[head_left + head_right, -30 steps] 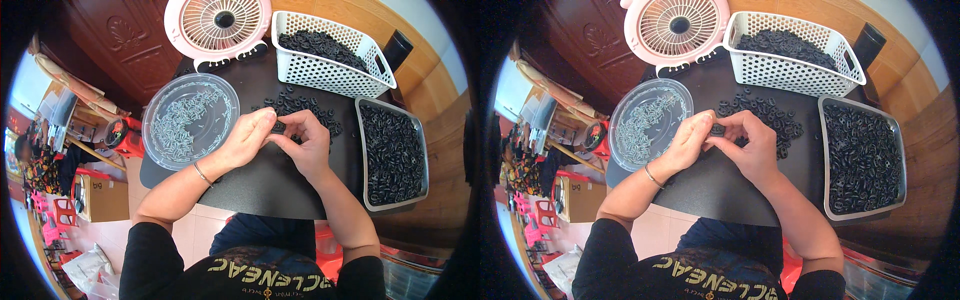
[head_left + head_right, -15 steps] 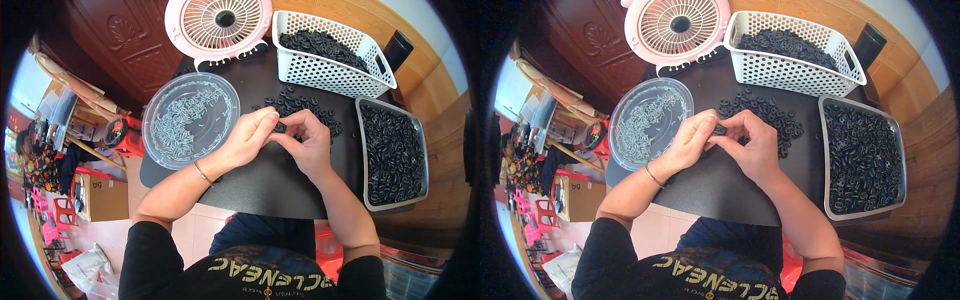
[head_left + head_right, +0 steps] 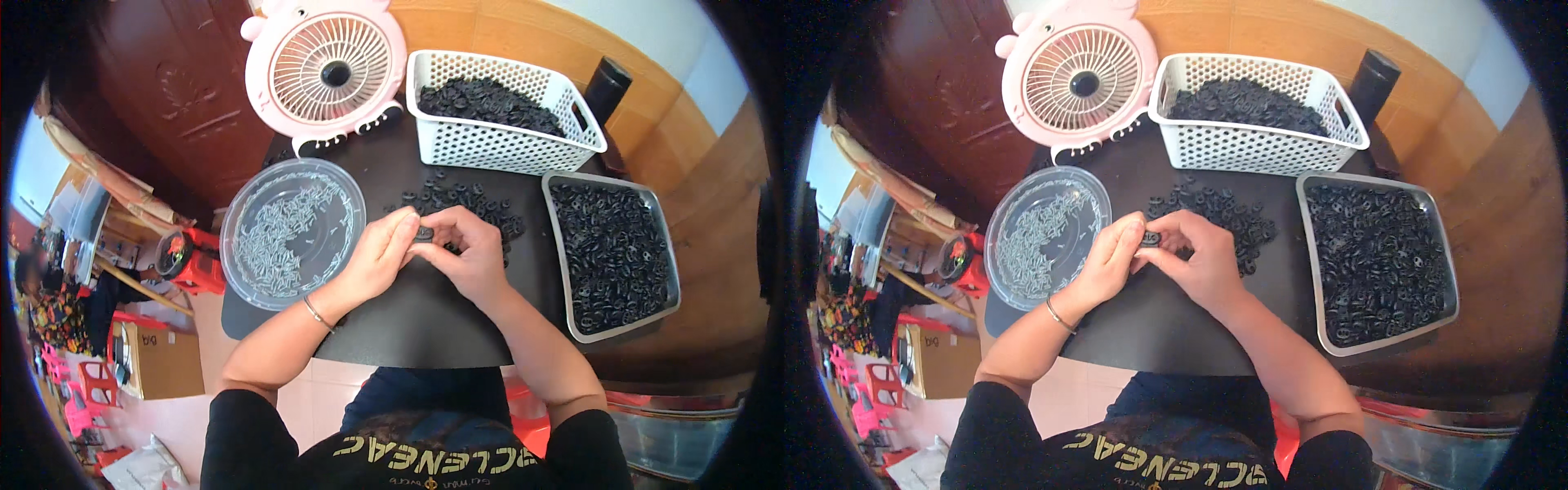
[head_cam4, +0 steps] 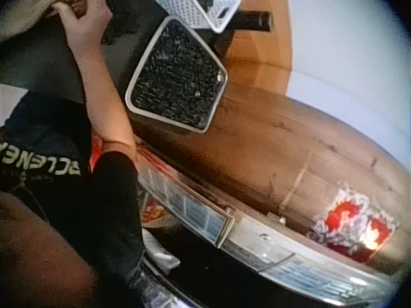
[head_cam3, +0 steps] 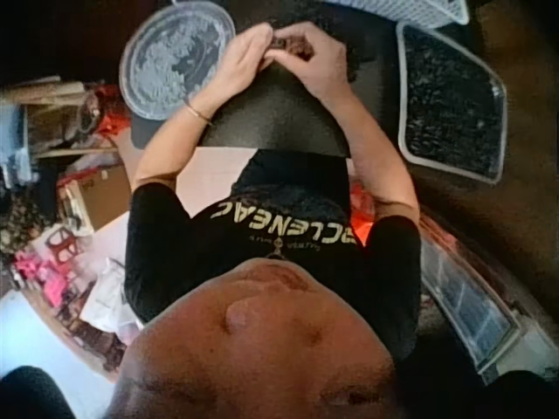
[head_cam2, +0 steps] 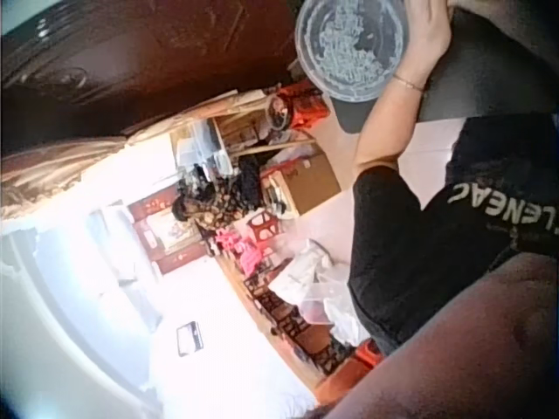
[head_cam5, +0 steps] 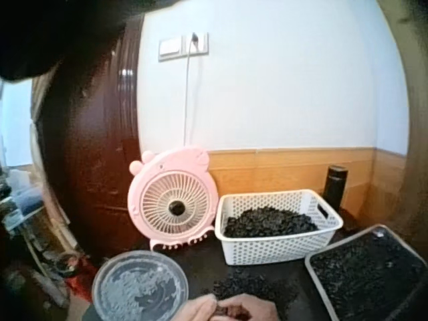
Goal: The person repeatedly picks up small black plastic components and silver screws from a table, inserts the screws into the components by hand, and places the assembled units into a white basket. The process is repetitive and involves handling items one at a time.
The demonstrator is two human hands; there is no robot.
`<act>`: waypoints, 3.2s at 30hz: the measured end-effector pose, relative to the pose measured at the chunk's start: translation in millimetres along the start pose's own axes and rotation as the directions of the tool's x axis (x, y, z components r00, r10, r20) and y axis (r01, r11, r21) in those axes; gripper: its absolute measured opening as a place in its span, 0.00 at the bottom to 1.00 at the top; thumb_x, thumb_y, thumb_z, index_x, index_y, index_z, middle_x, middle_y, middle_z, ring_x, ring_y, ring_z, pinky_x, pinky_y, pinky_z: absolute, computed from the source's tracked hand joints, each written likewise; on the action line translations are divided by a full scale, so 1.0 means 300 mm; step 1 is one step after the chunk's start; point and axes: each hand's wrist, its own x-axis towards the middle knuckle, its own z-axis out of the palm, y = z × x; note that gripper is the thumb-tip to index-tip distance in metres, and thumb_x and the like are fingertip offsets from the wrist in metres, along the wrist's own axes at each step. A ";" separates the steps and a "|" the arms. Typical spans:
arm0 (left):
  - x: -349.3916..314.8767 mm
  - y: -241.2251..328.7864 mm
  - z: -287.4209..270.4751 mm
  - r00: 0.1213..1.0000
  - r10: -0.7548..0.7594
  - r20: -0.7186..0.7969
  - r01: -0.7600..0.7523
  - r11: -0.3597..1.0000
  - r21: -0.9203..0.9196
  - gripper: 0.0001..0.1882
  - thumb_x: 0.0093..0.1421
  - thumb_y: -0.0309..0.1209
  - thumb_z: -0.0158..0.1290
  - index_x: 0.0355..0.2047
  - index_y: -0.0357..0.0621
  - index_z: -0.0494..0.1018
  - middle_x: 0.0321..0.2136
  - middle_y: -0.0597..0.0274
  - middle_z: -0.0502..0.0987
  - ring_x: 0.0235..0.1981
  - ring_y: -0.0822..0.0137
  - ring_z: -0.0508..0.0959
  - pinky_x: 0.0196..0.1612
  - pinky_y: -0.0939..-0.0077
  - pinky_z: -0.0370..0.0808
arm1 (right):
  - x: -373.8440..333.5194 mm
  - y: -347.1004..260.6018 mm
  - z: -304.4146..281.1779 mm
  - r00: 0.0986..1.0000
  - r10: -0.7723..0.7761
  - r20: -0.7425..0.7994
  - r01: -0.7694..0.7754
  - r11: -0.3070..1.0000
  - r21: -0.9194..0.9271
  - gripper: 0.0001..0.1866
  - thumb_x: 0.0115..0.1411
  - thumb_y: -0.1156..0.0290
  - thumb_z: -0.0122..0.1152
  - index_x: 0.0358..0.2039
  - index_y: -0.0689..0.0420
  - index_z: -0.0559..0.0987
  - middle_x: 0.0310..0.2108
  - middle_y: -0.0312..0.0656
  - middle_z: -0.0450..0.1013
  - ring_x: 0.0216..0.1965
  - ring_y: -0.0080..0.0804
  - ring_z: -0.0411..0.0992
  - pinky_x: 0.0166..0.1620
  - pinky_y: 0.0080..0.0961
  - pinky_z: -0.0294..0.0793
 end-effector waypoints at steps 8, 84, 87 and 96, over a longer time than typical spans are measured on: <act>0.001 0.007 -0.011 0.999 -0.016 -0.039 0.013 0.996 -0.083 0.19 0.64 0.36 0.36 0.17 0.42 0.58 0.12 0.73 0.58 0.15 0.82 0.57 0.17 0.84 0.56 | 0.023 -0.173 -0.042 0.990 -0.109 0.084 0.128 0.955 -0.266 0.14 0.42 0.79 0.64 0.33 0.58 0.75 0.23 0.36 0.69 0.22 0.20 0.69 0.27 0.16 0.69; -0.136 -0.034 -0.472 0.998 -0.026 -0.057 0.063 0.479 0.876 0.13 0.44 0.23 0.55 0.32 0.42 0.71 0.30 0.56 0.71 0.37 0.55 0.71 0.41 0.66 0.68 | 0.020 0.006 -0.031 0.992 -0.027 0.119 0.065 0.941 -0.332 0.04 0.48 0.77 0.60 0.27 0.59 0.78 0.22 0.38 0.73 0.18 0.19 0.69 0.23 0.14 0.69; -0.119 -0.021 -0.450 0.992 0.111 -0.068 0.009 0.463 0.886 0.10 0.43 0.22 0.54 0.30 0.41 0.72 0.29 0.56 0.71 0.35 0.56 0.72 0.39 0.67 0.69 | 0.022 0.007 -0.031 0.993 -0.024 0.120 0.062 0.943 -0.328 0.04 0.48 0.77 0.60 0.27 0.59 0.78 0.21 0.38 0.73 0.18 0.19 0.70 0.22 0.14 0.69; -0.049 -0.050 -0.368 0.992 0.110 0.064 -0.097 0.332 0.938 0.05 0.43 0.25 0.53 0.24 0.42 0.75 0.25 0.59 0.72 0.32 0.58 0.72 0.36 0.66 0.70 | 0.021 0.017 -0.039 0.995 -0.017 0.099 0.047 0.946 -0.319 0.04 0.48 0.77 0.60 0.27 0.59 0.77 0.22 0.38 0.73 0.19 0.19 0.70 0.23 0.14 0.69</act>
